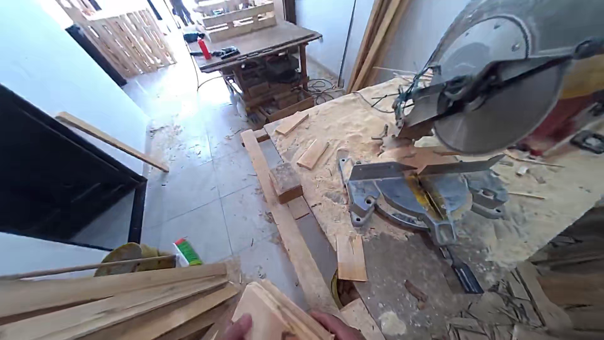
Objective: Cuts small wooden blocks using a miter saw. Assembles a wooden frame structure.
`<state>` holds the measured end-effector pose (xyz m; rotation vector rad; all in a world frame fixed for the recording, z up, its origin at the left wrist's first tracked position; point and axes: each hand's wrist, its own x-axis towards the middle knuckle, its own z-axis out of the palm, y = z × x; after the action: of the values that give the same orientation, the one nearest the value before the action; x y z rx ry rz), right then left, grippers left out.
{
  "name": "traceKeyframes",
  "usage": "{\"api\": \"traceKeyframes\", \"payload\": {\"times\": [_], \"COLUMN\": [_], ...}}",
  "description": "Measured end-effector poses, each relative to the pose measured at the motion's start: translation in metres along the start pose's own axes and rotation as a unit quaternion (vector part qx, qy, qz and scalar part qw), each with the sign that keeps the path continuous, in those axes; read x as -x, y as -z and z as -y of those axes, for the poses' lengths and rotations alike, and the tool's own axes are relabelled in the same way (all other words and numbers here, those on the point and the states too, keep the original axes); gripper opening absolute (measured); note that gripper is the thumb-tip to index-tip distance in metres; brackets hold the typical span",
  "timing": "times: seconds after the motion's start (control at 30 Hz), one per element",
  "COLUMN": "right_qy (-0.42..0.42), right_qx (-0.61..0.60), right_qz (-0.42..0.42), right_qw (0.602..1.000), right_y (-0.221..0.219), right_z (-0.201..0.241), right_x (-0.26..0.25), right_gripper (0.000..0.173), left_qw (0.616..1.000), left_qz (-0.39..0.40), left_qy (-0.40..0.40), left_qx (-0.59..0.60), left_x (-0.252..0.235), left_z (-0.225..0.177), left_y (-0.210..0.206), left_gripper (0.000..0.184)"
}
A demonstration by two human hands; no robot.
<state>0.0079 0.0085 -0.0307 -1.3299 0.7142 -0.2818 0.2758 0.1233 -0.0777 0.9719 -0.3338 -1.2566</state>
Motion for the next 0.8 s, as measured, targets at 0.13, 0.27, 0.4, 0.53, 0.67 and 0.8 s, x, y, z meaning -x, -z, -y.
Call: {"api": "traceKeyframes", "payload": {"times": [0.13, 0.27, 0.4, 0.53, 0.67, 0.8], "right_qy": [-0.028, -0.05, -0.058, 0.011, 0.061, 0.053], "right_qx": [-0.056, -0.004, -0.03, -0.123, -0.229, -0.317], "right_qz": [0.028, -0.049, -0.189, -0.316, -0.433, -0.494], "right_qw": [0.998, 0.998, 0.98, 0.941, 0.869, 0.808], "right_y": [0.022, 0.043, 0.049, 0.052, 0.055, 0.09], "right_z": [0.017, 0.034, 0.047, 0.066, 0.085, 0.112], "right_x": [-0.047, -0.075, -0.111, -0.162, -0.239, -0.333], "right_gripper": [0.081, 0.089, 0.083, 0.085, 0.084, 0.071], "left_qw": [0.998, 0.991, 0.982, 0.978, 0.964, 0.947], "left_qz": [-0.029, 0.016, 0.036, 0.141, 0.195, 0.158], "left_qy": [0.025, 0.026, 0.026, 0.034, 0.099, 0.107], "left_qx": [-0.055, -0.127, -0.186, -0.147, -0.151, -0.258], "left_x": [-0.063, -0.123, -0.197, -0.283, -0.372, -0.456], "left_z": [-0.03, -0.049, -0.065, -0.086, -0.109, -0.149], "left_y": [-0.023, -0.046, -0.083, -0.098, -0.103, -0.095], "left_gripper": [0.067, 0.071, 0.09, 0.101, 0.1, 0.052]}}
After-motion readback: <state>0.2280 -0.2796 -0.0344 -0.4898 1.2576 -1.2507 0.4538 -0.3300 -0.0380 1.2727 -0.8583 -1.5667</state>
